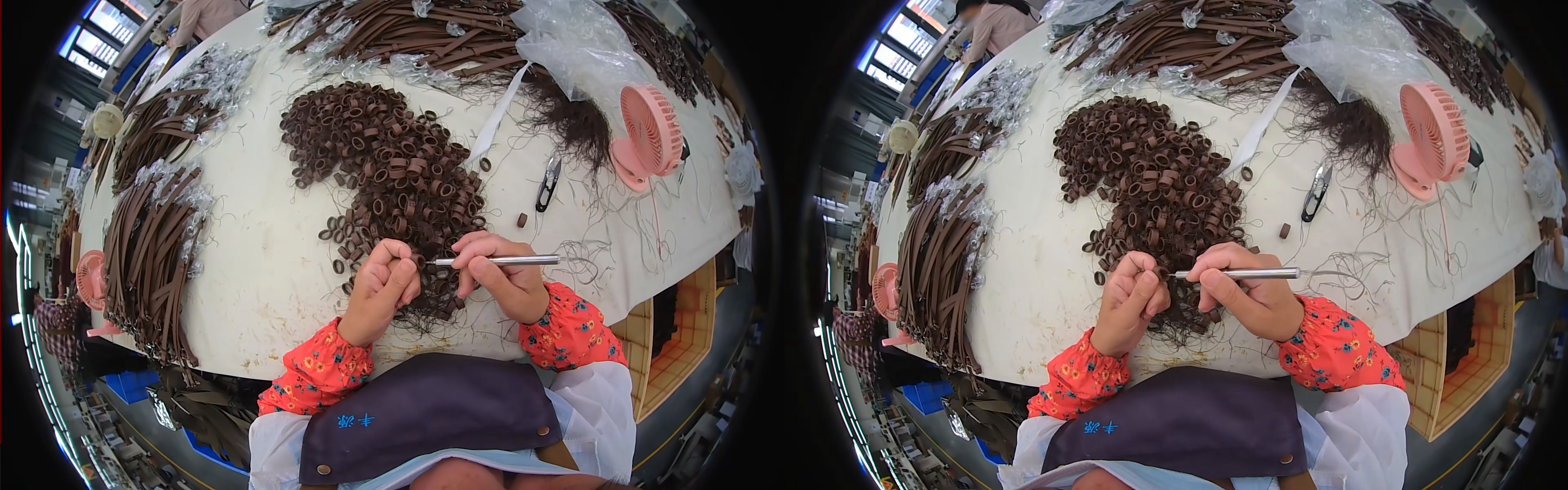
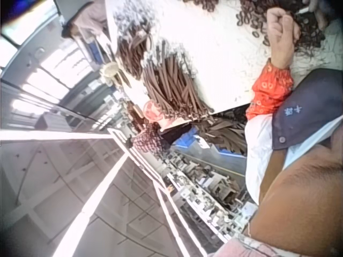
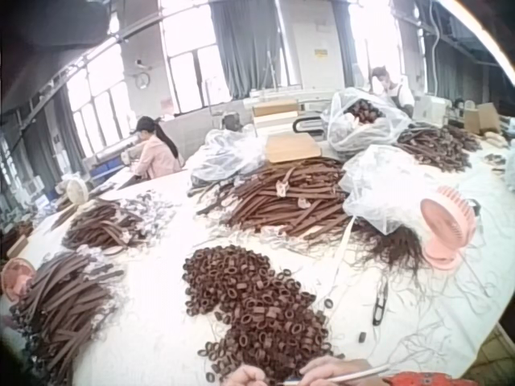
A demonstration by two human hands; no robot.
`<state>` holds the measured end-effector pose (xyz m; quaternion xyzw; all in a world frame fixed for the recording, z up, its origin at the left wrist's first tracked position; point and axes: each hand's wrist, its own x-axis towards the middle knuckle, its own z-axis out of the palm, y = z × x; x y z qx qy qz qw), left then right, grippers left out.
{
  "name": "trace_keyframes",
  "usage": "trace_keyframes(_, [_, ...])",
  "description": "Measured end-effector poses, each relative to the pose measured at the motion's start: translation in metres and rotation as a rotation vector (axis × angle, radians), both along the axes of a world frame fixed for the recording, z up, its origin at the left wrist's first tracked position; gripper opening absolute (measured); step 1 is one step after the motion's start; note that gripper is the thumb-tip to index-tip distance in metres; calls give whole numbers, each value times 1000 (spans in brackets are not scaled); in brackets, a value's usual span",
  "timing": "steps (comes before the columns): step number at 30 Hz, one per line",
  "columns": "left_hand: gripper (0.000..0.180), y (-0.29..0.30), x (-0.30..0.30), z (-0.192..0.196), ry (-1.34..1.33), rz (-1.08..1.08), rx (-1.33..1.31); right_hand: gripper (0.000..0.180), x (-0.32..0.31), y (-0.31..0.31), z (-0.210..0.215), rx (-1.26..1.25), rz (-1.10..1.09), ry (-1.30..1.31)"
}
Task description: The person uses a metal tool to thread a thin wire through small brown cylindrical components. They repeatedly pick up the components from a pile on the table and manipulate them with the tool, likely assembling hair accessories. The workspace is cluttered with materials, including loose hair and plastic packaging.
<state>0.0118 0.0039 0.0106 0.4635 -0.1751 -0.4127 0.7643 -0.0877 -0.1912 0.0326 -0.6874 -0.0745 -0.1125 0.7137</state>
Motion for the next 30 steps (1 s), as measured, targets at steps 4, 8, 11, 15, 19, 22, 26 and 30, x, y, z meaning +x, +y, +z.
trace_keyframes(4, [9, 1, 0, -1, 0, -6, 3, 19, 1, 2, 0, -11, -9, -8])
trace_keyframes(8, [8, -1, -1, 3, -7, 12, 51, 19, 2, 0, 0, -48, -14, -14])
trace_keyframes(11, [8, -1, -1, 2, -6, 0, 33, 18, 2, 0, -1, -41, -29, -10])
trace_keyframes(15, [10, 1, 0, -1, 7, -15, 2, 17, 2, 1, 0, -36, -38, 2])
trace_keyframes(19, [8, -2, -2, 2, -17, 7, 65, 17, 3, 1, -1, -65, -55, -24])
trace_keyframes(22, [8, -2, -1, 2, -2, 5, 59, 18, 3, 0, -2, -54, -61, -46])
trace_keyframes(26, [8, -1, -1, 3, -21, 0, 79, 19, 1, -2, -3, 85, -67, -49])
trace_keyframes(30, [8, -1, -1, 3, -38, 1, 88, 19, 0, 2, 1, 164, -103, 72])
